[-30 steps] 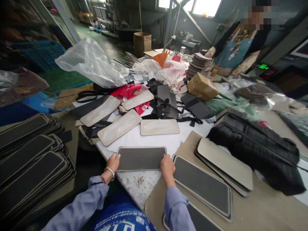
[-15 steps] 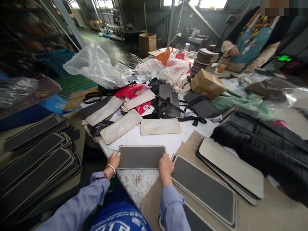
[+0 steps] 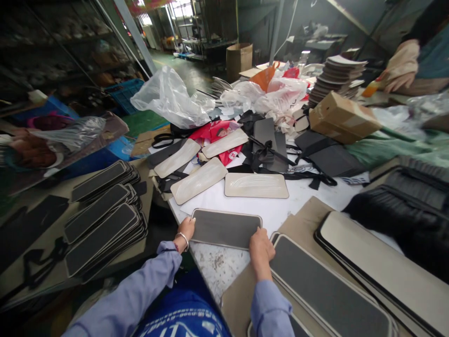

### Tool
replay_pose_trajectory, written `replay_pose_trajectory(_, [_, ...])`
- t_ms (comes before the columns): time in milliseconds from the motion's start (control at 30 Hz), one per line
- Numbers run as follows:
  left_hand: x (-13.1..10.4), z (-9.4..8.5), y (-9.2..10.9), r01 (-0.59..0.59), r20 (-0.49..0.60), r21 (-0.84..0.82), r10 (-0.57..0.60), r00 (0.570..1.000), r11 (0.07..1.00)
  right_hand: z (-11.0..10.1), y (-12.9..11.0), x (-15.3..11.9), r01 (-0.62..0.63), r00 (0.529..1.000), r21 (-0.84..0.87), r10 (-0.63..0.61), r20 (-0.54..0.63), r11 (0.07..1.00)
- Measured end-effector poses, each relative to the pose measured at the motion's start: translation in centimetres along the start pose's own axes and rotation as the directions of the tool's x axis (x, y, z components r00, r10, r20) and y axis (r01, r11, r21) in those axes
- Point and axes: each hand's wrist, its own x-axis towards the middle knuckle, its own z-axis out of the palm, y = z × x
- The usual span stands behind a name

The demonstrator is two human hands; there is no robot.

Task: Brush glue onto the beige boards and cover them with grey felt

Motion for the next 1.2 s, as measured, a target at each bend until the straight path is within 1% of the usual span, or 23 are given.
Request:
replay_pose_trajectory(67, [0.1,-0.1,0.0,0.003,0.018,-0.007,-0.002,1.000,1.000,-0.2,-0.2,-0.2,-0.075,0.997,0.004,0.075,-0.019,0.997])
replay_pose_trajectory(133, [0.2,-0.2,0.0,0.005,0.033,-0.015,-0.004,0.999,1.000,-0.4,-0.5,-0.5,-0.116,0.993,0.007,0.116,-0.029,0.993])
replay_pose_trajectory(300, [0.5,-0.1,0.0,0.024,0.068,-0.053,-0.020,0.997,0.998,-0.7,-1.2,-1.0,-0.160,0.986,-0.022,0.159,-0.052,0.987])
replay_pose_trajectory(467, [1.1,0.1,-0.6,0.022,0.101,-0.143,-0.007,0.995,0.989,-0.4,-1.5,-0.8,-0.208,0.976,-0.063,0.203,-0.078,0.976])
replay_pose_trajectory(533, [1.5,0.0,-1.1,-0.001,0.131,-0.200,0.028,0.991,0.980,-0.4,-1.5,-0.9,-0.211,0.975,-0.070,0.206,-0.079,0.975])
replay_pose_trajectory(667, [2.8,-0.8,-2.0,-0.080,0.192,-0.330,0.150,0.970,0.940,-0.9,-1.6,-1.3,-0.185,0.981,-0.072,0.179,-0.080,0.980])
replay_pose_trajectory(800, [4.9,-1.5,-1.7,-0.156,0.205,-0.412,0.258,0.944,0.898,-1.3,-2.3,-1.9,-0.182,0.978,-0.076,0.173,-0.112,0.980])
replay_pose_trajectory(900, [6.4,-1.7,-1.4,-0.194,0.215,-0.424,0.307,0.927,0.884,-1.1,-2.9,-2.1,-0.192,0.971,-0.086,0.176,-0.161,0.978])
replay_pose_trajectory(1000, [7.3,-1.6,-1.3,-0.219,0.241,-0.407,0.336,0.910,0.887,-0.5,-3.3,-2.0,-0.230,0.962,-0.095,0.211,-0.174,0.969])
replay_pose_trajectory(1100, [7.6,-1.6,-1.3,-0.232,0.273,-0.368,0.343,0.899,0.900,0.1,-3.6,-1.7,-0.262,0.954,-0.088,0.244,-0.177,0.961])
replay_pose_trajectory(1200, [7.5,-2.0,-1.0,-0.240,0.290,-0.315,0.334,0.897,0.918,0.4,-3.8,-1.3,-0.292,0.945,-0.076,0.276,-0.174,0.953])
